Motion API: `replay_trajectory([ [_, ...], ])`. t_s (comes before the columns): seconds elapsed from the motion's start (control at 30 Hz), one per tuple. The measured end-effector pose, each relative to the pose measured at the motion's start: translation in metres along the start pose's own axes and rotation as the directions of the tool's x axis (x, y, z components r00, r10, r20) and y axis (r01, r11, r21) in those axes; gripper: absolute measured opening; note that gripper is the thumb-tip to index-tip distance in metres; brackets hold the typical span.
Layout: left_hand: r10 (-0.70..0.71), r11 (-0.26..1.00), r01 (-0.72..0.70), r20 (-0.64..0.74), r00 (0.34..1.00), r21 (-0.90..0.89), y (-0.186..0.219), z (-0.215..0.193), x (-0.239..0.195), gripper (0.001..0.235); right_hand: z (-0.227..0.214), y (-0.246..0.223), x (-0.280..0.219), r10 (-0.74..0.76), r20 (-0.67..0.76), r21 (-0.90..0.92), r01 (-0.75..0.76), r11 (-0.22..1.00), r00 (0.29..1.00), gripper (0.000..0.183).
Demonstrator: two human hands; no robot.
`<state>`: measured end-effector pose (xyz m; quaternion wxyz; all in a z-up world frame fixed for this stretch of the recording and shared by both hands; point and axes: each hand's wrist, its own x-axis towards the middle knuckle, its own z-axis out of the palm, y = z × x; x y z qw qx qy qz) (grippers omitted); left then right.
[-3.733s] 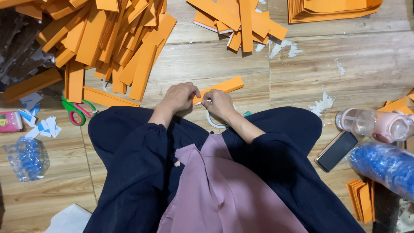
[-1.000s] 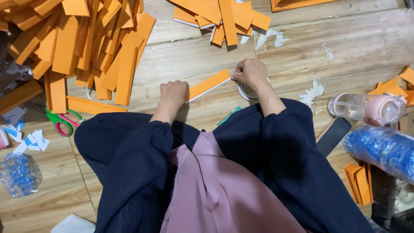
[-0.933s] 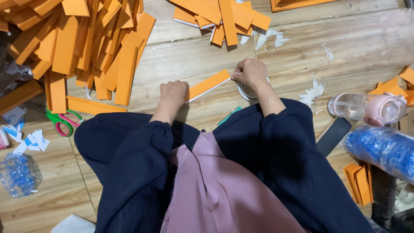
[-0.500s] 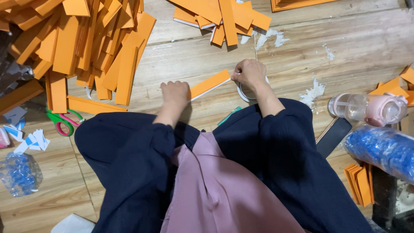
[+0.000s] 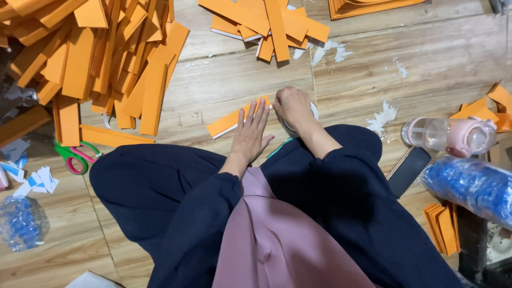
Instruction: Applying double-sided tape to the ends of orange paper strips while sitting on the floor.
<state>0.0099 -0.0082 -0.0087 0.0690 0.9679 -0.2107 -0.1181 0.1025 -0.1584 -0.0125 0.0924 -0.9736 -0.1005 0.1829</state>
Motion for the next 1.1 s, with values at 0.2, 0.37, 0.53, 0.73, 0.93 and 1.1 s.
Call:
replay_trajectory([
  [0.2, -0.003, 1.000, 0.003, 0.019, 1.000, 0.007, -0.002, 0.015, 0.001, 0.084, -0.060, -0.052, -0.040, -0.035, -0.026, -0.115, 0.032, 0.993, 0.999, 0.059],
  [0.37, -0.011, 1.000, 0.011, -0.006, 1.000, 0.008, -0.003, 0.020, 0.004, 0.084, -0.015, -0.018, -0.017, -0.103, -0.067, -0.051, 0.100, 0.994, 0.992, 0.009],
  [0.53, -0.019, 1.000, 0.019, -0.019, 1.000, 0.005, -0.002, 0.022, 0.004, 0.083, 0.000, -0.005, -0.007, -0.011, -0.040, 0.009, 0.012, 1.000, 0.999, 0.007],
  [0.73, -0.030, 1.000, 0.031, -0.029, 0.999, 0.007, -0.002, 0.023, 0.005, 0.081, -0.004, -0.014, -0.013, -0.291, -0.105, -0.220, 0.264, 0.939, 0.951, 0.009],
  [0.93, -0.039, 0.999, 0.039, -0.023, 0.999, 0.006, -0.003, 0.010, 0.002, 0.079, -0.012, 0.007, 0.004, -0.523, -0.201, -0.622, 0.304, 0.721, 0.828, 0.019],
  [1.1, -0.222, 0.929, 0.125, -0.256, 0.941, -0.348, -0.025, 0.032, -0.001, 0.049, -0.064, -0.009, -0.024, 0.184, -0.187, -0.027, -0.192, 0.981, 0.965, 0.032],
])
